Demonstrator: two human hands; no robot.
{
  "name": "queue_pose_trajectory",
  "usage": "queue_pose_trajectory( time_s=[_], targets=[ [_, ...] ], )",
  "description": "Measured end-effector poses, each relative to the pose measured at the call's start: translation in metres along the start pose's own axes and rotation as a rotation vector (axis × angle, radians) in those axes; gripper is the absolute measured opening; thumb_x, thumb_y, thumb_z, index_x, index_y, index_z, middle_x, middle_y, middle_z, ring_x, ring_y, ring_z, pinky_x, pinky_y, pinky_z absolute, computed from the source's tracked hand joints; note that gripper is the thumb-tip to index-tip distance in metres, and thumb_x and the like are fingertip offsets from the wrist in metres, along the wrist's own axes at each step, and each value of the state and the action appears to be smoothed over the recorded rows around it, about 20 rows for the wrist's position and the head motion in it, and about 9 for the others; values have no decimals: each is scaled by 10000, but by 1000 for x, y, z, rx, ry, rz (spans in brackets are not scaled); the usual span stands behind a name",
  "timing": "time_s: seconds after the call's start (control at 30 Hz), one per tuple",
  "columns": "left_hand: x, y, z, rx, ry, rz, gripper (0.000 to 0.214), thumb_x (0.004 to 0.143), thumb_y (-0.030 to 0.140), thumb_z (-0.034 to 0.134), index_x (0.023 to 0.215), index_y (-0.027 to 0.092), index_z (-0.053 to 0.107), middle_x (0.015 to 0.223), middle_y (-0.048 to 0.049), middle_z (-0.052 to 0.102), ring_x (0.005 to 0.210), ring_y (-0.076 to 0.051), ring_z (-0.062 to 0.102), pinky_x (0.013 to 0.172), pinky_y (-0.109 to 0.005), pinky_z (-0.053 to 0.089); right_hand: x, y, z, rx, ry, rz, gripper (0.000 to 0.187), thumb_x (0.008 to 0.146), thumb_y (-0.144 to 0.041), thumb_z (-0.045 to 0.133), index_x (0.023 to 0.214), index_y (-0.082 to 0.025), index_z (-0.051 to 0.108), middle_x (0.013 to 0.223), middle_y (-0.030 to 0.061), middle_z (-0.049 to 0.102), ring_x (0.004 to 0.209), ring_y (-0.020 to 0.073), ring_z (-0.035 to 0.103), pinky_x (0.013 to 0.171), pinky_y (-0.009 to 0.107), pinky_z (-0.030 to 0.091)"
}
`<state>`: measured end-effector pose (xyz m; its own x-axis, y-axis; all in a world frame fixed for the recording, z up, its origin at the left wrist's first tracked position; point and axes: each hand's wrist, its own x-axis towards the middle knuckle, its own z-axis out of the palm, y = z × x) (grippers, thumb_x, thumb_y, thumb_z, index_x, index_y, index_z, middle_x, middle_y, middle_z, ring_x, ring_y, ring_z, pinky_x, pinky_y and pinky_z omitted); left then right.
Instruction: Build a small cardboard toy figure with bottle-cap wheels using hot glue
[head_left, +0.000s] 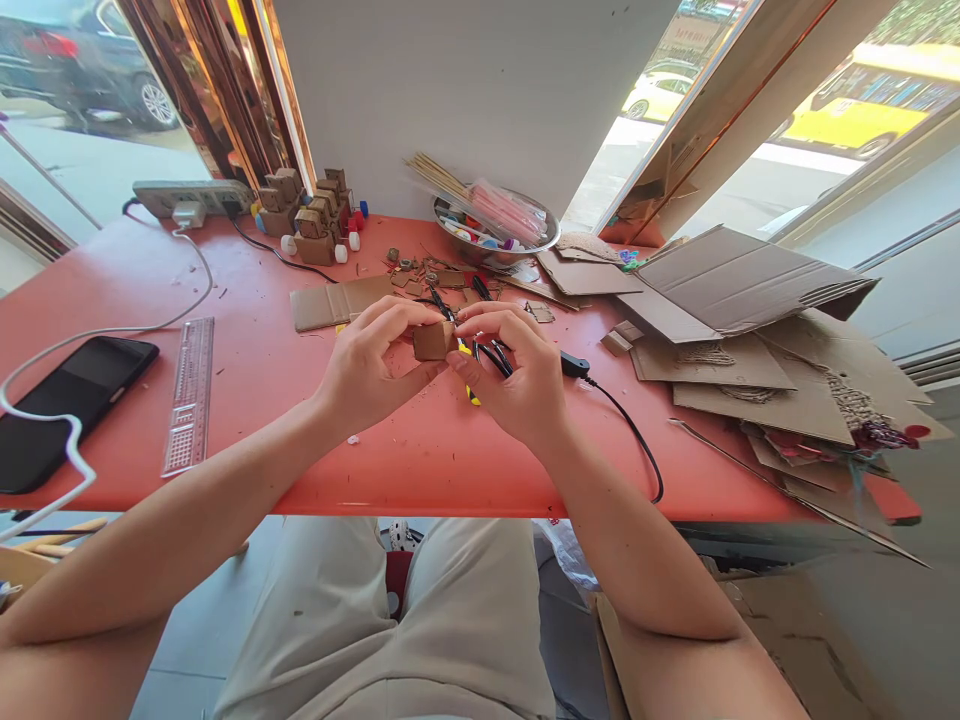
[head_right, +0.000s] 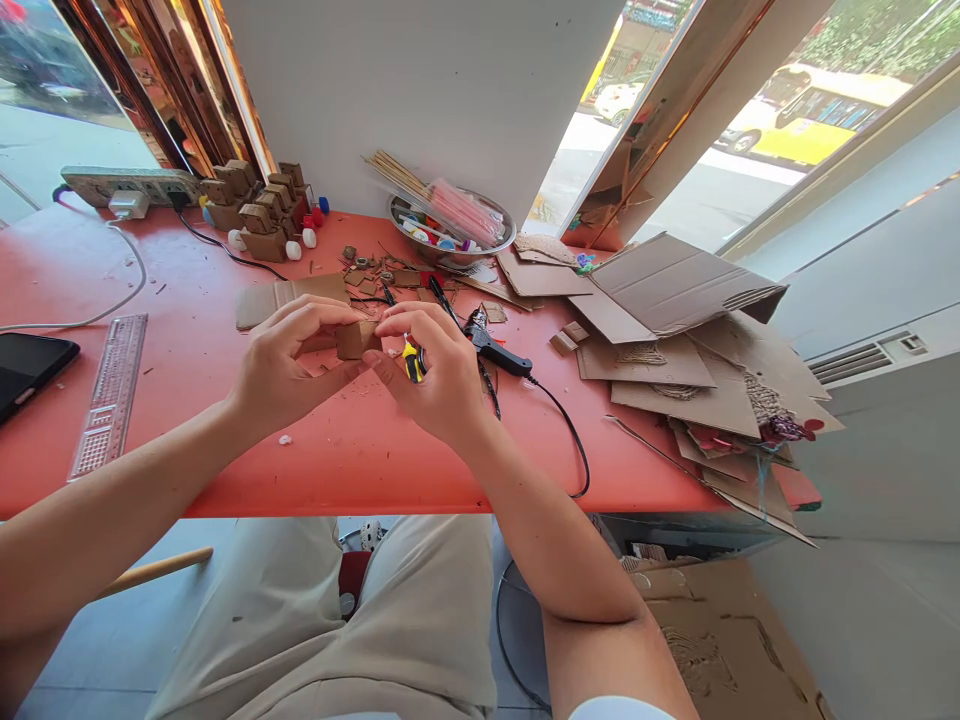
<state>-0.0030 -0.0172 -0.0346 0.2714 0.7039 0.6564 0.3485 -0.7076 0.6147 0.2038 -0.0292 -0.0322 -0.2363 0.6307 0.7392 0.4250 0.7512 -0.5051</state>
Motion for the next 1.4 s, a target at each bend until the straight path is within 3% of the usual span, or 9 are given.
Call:
queue_pose_trajectory(
  time_s=[0.13,0.47,0.53,0.7,0.8,1.0,1.13,1.27,1.4],
  targets=[
    [-1,-1,-1,34,19,47,172,918,355,790,1049,251,752,1098,-66,826,997,-217,764,926,-372,675,0,-1,-1,-21,-3,-11,144,1035,-413,727,1031,-269,722,1116,78,805,1110,238,754,912,414,647],
    [0,4,-3,106,40,0,163,874,356,818,1003,260,792,1005,-44,831,930,-213,751,894,-370,657,1,-1,2,-11,17,-26,194,1037,-437,730,996,-248,733,1101,90,812,1105,234,762,931,406,642],
    [3,5,-2,4,34,-77,220,858,423,839,983,247,799,955,-46,821,895,-217,748,870,-375,650,1,0,2,22,13,14,264,1041,-506,717,996,-248,754,1092,92,812,1103,237,765,926,405,647],
    [13,8,-4,-489,-132,-380,516,764,701,889,900,210,812,861,-72,797,819,-239,747,774,-380,640,4,0,-1,204,-18,176,528,1066,-727,533,1060,-262,783,1149,102,809,1103,234,777,896,390,662],
    [18,7,-6,-644,-182,-448,583,709,784,899,746,217,769,851,-87,789,824,-238,733,754,-365,622,5,-1,-2,245,-24,241,589,1042,-789,513,1128,-258,753,1170,98,804,1058,216,781,871,369,662],
    [19,8,-8,-743,-281,-522,605,701,801,902,768,215,767,816,-85,748,732,-215,689,695,-364,612,1,-2,2,-1,5,17,382,999,-627,735,1184,-293,726,1187,85,800,1073,249,753,914,428,647],
    [19,14,-7,-752,-325,-522,620,709,799,898,667,227,664,719,-46,645,721,-214,657,676,-362,596,-3,-2,5,-114,12,-104,338,1021,-548,739,1249,-300,700,1220,90,804,1175,281,742,986,466,634],
    [19,19,-5,-728,-311,-505,656,700,817,892,620,232,606,685,-20,569,686,-186,590,642,-336,571,-6,-1,7,-133,12,-95,307,1023,-516,744,1231,-294,702,1213,93,800,1174,289,739,1022,478,617],
    [18,18,-4,-678,-284,-488,651,697,839,876,653,236,633,685,-26,600,724,-212,640,665,-354,599,-6,-2,8,-162,36,-116,259,1037,-497,723,1199,-296,699,1176,87,809,1128,285,749,995,476,620]
  ],
)
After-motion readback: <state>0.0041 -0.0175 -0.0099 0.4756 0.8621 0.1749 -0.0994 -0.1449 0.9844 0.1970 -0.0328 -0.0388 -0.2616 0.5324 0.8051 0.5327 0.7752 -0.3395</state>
